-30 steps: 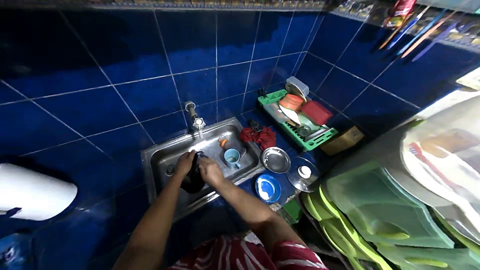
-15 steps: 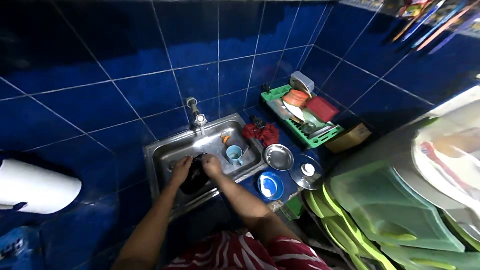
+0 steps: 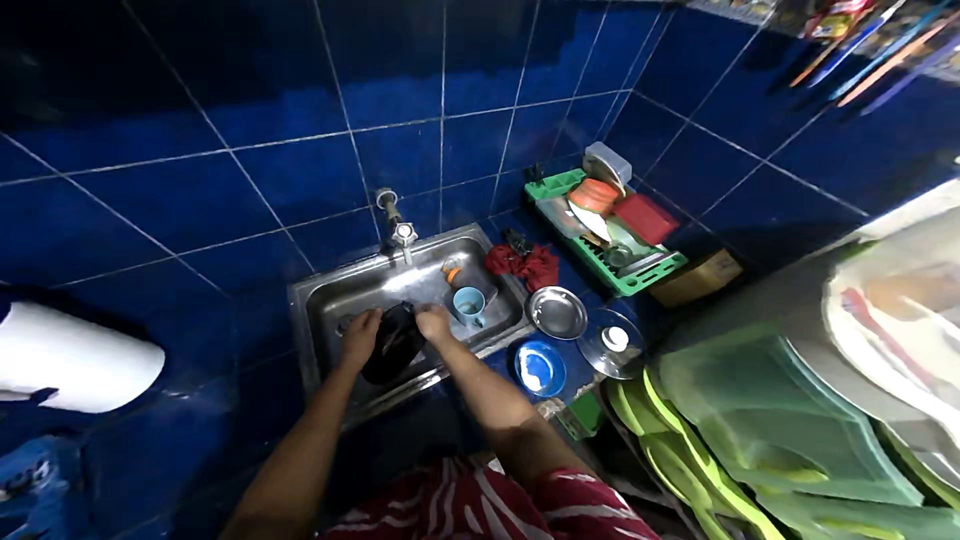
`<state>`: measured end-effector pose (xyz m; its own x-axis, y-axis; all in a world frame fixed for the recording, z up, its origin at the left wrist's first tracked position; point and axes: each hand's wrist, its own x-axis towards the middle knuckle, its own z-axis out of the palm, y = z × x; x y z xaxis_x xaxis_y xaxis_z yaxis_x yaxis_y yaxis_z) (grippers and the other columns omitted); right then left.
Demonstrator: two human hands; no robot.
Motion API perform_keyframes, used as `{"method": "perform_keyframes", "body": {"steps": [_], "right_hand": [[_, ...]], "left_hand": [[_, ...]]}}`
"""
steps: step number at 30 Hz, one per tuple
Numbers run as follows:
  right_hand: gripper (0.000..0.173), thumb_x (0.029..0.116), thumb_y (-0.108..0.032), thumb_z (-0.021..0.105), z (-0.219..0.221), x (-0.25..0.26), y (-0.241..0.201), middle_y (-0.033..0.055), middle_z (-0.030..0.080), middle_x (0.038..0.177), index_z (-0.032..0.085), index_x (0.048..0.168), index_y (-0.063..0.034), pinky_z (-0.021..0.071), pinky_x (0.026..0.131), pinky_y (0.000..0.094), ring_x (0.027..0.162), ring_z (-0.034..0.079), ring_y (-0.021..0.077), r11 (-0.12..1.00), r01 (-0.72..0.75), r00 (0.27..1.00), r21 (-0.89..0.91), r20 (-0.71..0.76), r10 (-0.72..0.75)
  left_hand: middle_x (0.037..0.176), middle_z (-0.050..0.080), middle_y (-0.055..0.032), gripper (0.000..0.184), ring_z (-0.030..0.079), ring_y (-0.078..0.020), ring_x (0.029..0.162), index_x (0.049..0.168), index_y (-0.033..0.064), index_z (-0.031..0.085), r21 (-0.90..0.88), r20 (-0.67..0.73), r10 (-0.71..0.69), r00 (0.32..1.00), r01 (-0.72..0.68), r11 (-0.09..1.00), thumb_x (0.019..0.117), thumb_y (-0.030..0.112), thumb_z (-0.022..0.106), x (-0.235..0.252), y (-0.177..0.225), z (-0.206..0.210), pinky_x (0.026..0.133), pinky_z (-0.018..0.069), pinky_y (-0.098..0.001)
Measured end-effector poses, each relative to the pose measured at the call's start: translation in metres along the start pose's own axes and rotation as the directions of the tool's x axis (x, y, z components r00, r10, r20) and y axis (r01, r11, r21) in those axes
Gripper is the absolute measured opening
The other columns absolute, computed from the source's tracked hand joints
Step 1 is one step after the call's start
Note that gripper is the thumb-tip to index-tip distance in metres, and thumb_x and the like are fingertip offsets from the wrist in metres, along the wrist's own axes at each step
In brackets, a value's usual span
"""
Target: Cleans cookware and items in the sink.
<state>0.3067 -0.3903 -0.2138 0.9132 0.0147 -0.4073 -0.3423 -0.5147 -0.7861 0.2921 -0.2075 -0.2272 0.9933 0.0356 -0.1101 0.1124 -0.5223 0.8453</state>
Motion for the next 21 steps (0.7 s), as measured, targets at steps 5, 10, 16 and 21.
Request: {"method": "perform_keyframes", "body": {"steps": [5,10,16,21], "right_hand": [[0.036,0.1063,-0.019,0.047,0.023,-0.032,0.011,0.0135,0.067,0.137,0.070,0.128,-0.0032,0.0456,0.115,0.0425,0.132,0.060,0.0257,0.913,0.351,0.921,-0.209,-0.101,-0.377],[0.037,0.1090,-0.027,0.046,0.003,-0.011,0.020,0.0161,0.068,0.131,0.069,0.128,-0.0048,0.0473,0.110,0.0502,0.126,0.063,0.0289,0.995,0.098,0.991,0.011,-0.091,-0.096],[0.037,0.1078,-0.020,0.046,0.027,-0.028,0.021,0.0112,0.065,0.140,0.069,0.132,-0.0045,0.0431,0.118,0.0423,0.134,0.059,0.0239,0.905,0.389,0.896,-0.173,-0.160,-0.415],[0.038,0.1085,-0.022,0.044,0.018,-0.015,0.011,0.0112,0.064,0.142,0.068,0.132,-0.0045,0.0414,0.118,0.0429,0.136,0.057,0.0236,0.942,0.310,0.940,-0.125,-0.107,-0.323]], "left_hand": [[0.117,0.069,-0.0199,0.050,0.065,-0.0269,0.110,0.122,-0.0011,0.067,-0.021,-0.035,-0.015,0.999,0.014,1.000,0.1106,0.040,0.042,0.001,0.002,0.002,0.101,0.0491,-0.0485],[0.118,0.068,-0.0208,0.050,0.064,-0.0291,0.112,0.121,-0.0010,0.068,-0.017,-0.059,-0.050,0.997,0.049,0.999,0.1110,0.040,0.041,0.002,0.007,0.004,0.101,0.0476,-0.0504],[0.108,0.069,-0.0192,0.050,0.066,-0.0270,0.102,0.114,-0.0008,0.069,0.006,-0.068,-0.029,0.997,0.030,1.000,0.1102,0.042,0.042,0.004,0.009,0.005,0.095,0.0503,-0.0494],[0.117,0.067,-0.0216,0.055,0.064,-0.0312,0.112,0.120,-0.0005,0.067,0.008,-0.036,-0.086,0.996,0.086,0.996,0.1105,0.046,0.039,0.010,0.020,0.007,0.100,0.0475,-0.0532]]}}
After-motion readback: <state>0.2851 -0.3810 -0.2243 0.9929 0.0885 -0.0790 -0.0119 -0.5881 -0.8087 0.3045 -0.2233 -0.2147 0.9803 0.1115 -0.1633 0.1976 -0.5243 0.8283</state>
